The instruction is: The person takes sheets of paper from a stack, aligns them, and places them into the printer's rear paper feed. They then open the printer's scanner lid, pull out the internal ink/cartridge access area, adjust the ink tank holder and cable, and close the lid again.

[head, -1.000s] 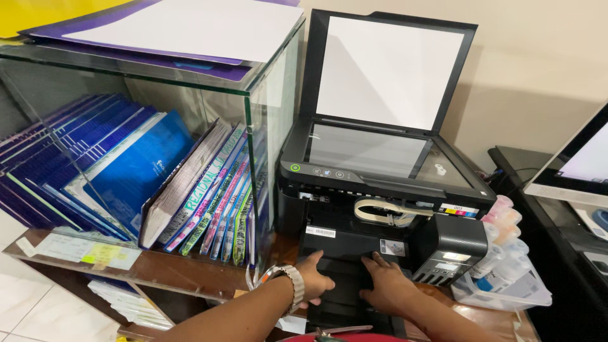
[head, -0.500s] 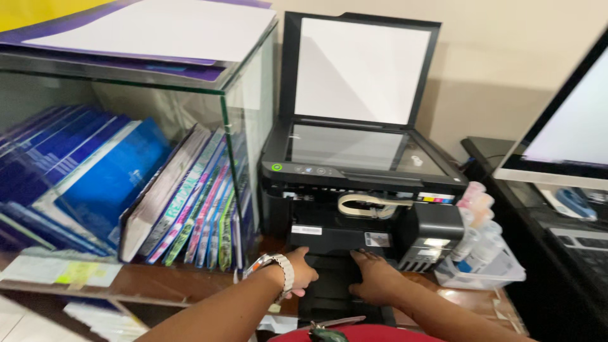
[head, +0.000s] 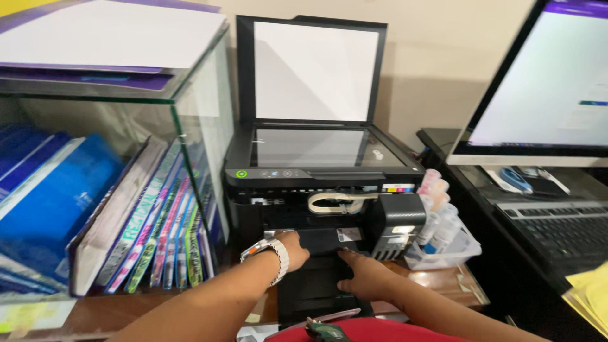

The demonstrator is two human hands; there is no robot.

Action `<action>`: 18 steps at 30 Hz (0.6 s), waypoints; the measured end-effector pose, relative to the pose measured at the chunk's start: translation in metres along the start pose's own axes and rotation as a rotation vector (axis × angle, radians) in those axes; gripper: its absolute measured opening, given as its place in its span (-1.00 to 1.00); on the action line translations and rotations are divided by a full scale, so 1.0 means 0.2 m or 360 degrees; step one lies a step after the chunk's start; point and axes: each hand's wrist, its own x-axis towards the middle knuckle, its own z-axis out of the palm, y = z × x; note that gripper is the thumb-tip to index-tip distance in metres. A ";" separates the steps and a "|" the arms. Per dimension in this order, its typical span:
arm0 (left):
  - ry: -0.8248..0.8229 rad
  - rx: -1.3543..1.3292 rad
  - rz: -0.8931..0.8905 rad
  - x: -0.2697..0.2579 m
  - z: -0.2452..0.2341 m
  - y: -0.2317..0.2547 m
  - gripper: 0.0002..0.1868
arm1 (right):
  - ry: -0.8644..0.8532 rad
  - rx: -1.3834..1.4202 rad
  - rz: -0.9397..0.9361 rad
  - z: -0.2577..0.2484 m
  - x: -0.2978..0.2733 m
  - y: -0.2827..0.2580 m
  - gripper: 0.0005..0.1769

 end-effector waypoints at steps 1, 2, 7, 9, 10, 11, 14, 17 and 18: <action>0.0032 0.0080 0.0049 0.02 0.00 0.00 -0.39 | 0.0004 -0.0018 0.0022 -0.01 -0.01 0.00 -0.02; -0.0131 0.0322 0.0188 0.03 0.01 0.01 -0.45 | 0.0007 -0.0035 0.0043 -0.02 -0.02 0.00 -0.02; -0.0512 0.0651 0.0212 -0.08 -0.02 0.08 -0.24 | -0.0046 0.0023 0.0081 -0.10 -0.07 -0.01 -0.06; -0.0560 0.0513 -0.0011 -0.15 -0.04 0.12 -0.25 | -0.0071 0.0034 0.0084 -0.12 -0.07 -0.01 -0.07; -0.0582 0.0442 -0.0125 -0.18 -0.06 0.14 -0.23 | -0.0066 0.0057 0.0097 -0.13 -0.07 -0.01 -0.08; -0.0560 0.0458 -0.0123 -0.20 -0.06 0.15 -0.23 | -0.0068 0.0080 0.0112 -0.13 -0.07 -0.01 -0.08; -0.0544 0.0584 0.0007 -0.21 -0.09 0.18 -0.20 | -0.0013 0.0099 0.0036 -0.10 -0.07 0.01 -0.08; -0.0636 0.0698 0.0192 -0.18 -0.12 0.18 -0.12 | 0.0008 0.0023 0.0023 -0.06 -0.06 0.03 -0.05; -0.0676 0.0628 0.0129 -0.17 -0.14 0.17 -0.09 | 0.0005 -0.0012 0.0039 -0.04 -0.05 0.04 -0.04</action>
